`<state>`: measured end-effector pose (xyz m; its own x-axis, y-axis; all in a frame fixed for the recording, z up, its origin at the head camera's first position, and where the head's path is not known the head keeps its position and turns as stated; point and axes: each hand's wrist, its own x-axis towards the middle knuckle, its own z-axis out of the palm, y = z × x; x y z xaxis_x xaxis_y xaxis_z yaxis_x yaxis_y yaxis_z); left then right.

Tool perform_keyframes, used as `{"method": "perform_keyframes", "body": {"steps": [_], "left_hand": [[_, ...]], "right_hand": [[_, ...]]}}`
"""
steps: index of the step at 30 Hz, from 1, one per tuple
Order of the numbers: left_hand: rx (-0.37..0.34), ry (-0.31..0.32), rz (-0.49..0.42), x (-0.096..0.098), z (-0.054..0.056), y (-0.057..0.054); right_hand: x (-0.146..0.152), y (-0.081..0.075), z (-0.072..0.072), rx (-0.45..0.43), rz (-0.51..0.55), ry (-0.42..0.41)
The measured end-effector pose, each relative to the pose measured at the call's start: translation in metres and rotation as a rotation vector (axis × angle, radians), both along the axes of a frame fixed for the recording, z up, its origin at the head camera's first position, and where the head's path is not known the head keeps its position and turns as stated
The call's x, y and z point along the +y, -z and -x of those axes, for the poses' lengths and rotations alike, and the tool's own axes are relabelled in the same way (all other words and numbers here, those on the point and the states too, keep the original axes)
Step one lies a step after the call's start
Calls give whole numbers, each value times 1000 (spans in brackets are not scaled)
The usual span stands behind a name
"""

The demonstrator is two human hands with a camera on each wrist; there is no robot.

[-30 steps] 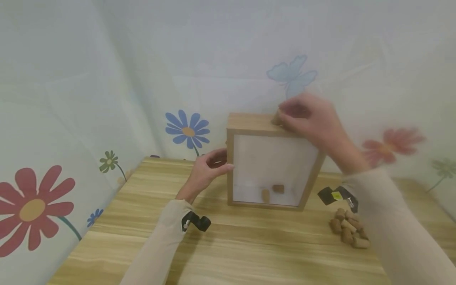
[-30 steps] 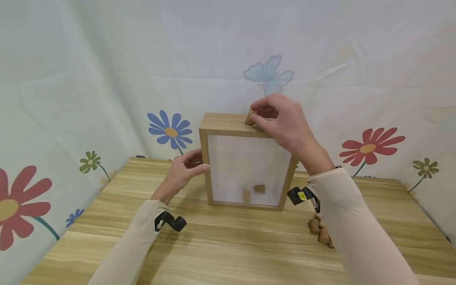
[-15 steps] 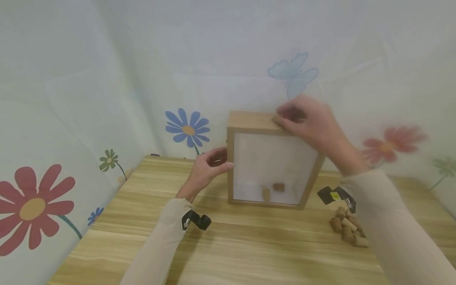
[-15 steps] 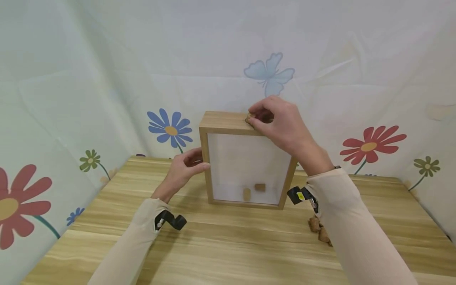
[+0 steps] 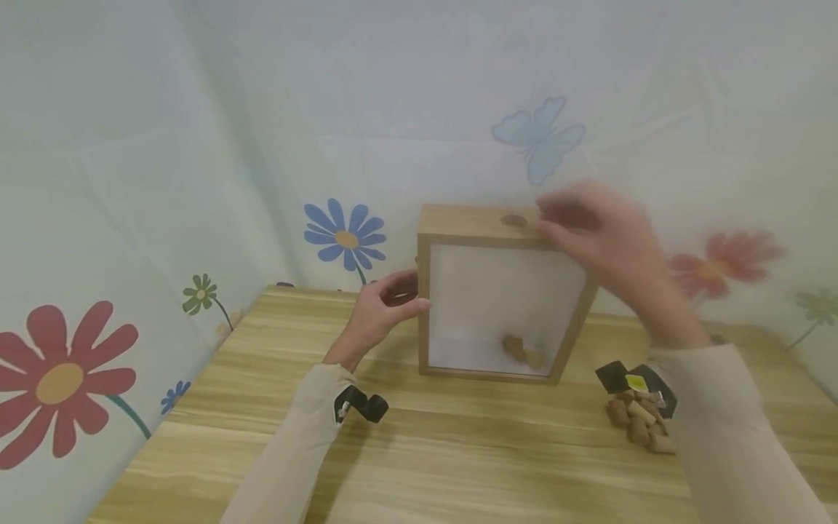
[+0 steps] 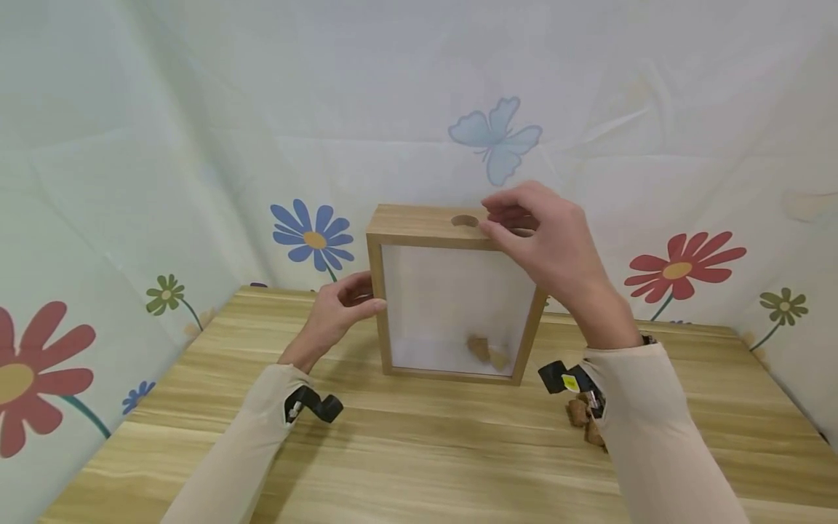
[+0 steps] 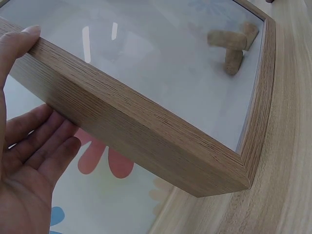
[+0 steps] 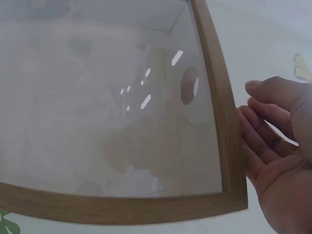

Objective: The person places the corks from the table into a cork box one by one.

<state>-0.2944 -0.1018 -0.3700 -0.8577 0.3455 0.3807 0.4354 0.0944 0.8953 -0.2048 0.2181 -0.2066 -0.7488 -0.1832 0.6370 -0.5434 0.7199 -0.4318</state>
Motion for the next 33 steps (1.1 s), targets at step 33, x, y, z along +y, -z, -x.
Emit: {"method": "perform_keyframes", "body": {"steps": [33], "left_hand": [[-4, -2, 6, 0, -1, 0]], "right_hand": [[112, 78, -52, -246, 136, 279]]}}
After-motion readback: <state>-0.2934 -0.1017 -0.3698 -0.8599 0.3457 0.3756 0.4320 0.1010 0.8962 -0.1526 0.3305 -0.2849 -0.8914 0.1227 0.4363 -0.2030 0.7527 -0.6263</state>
